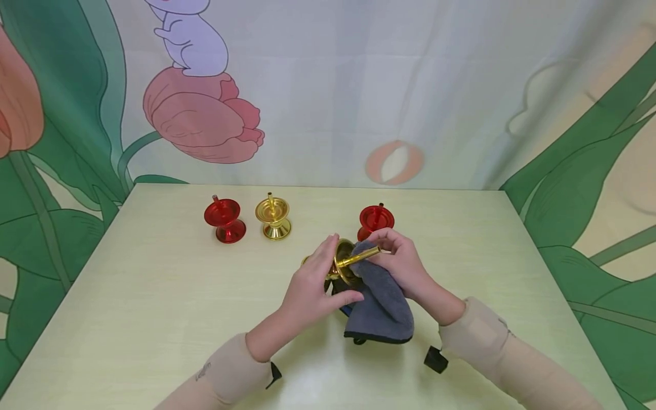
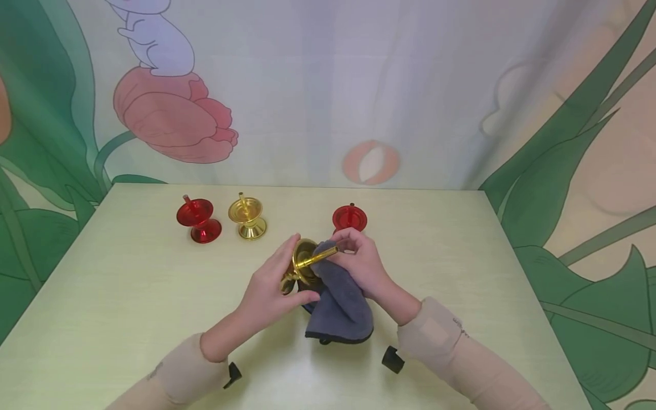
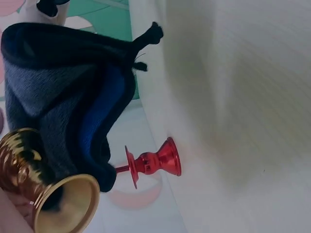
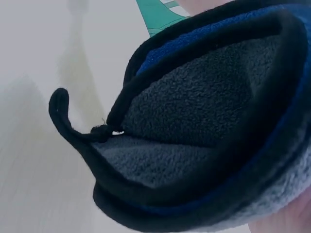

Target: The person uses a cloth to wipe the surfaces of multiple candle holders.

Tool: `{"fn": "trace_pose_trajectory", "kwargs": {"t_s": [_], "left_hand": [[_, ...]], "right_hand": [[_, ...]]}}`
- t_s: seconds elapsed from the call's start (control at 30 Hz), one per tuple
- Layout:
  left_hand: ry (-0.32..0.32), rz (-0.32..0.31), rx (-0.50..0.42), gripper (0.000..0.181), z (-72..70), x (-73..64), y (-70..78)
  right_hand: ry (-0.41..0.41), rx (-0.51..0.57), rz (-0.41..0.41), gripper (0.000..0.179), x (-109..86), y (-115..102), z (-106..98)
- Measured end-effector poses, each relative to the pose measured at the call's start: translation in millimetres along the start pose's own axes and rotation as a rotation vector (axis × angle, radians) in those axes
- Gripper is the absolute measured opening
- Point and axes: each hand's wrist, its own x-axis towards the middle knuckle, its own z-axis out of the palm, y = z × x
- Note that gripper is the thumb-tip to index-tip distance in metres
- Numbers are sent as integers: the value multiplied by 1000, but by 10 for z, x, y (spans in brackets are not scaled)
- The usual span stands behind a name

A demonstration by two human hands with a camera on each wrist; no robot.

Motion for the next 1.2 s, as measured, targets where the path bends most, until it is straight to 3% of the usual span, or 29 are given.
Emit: {"fn": "trace_pose_trajectory", "kwargs": {"t_s": [0.13, 0.23, 0.3, 0.37, 0.47, 0.53, 0.57, 0.67, 0.77, 0.83, 0.97, 1.1, 1.2], "left_hand": [[65, 47, 63, 89, 23, 13, 9], [46, 71, 31, 87, -13, 37, -20], [-24, 71, -19, 86, -60, 59, -47], [-138, 36, -112, 84, -114, 81, -78], [-319, -89, -274, 83, -183, 126, -130], [-384, -171, -338, 83, -199, 152, -165], [-387, -195, -336, 84, -200, 162, -177], [-286, -196, -262, 82, -165, 167, -196], [-124, -144, -166, 74, -106, 148, -191], [-59, -95, -111, 68, -59, 130, -184], [-70, -24, 3, 68, 20, 95, -168], [-120, -12, 40, 81, 74, 79, -157], [-91, -2, 62, 94, 105, 88, -157]], "right_hand": [[-5, -6, -18, 18, -8, -12, 14], [-25, -2, -27, 19, -14, -22, 8], [-45, -4, -34, 20, -18, -26, -5], [-76, -11, -46, 21, -23, -27, -23], [-119, -28, -63, 23, -20, -16, -48], [-130, -25, -60, 23, -11, -9, -62], [-127, -21, -55, 22, -4, -6, -68], [-89, -11, -50, 18, 27, -1, -83], [-46, -15, -46, 18, 59, 7, -91], [-21, -17, -37, 18, 72, 14, -92], [31, -23, -6, 21, 82, 37, -81], [64, -8, 2, 22, 82, 62, -54], [69, -2, 3, 22, 79, 70, -16]]}}
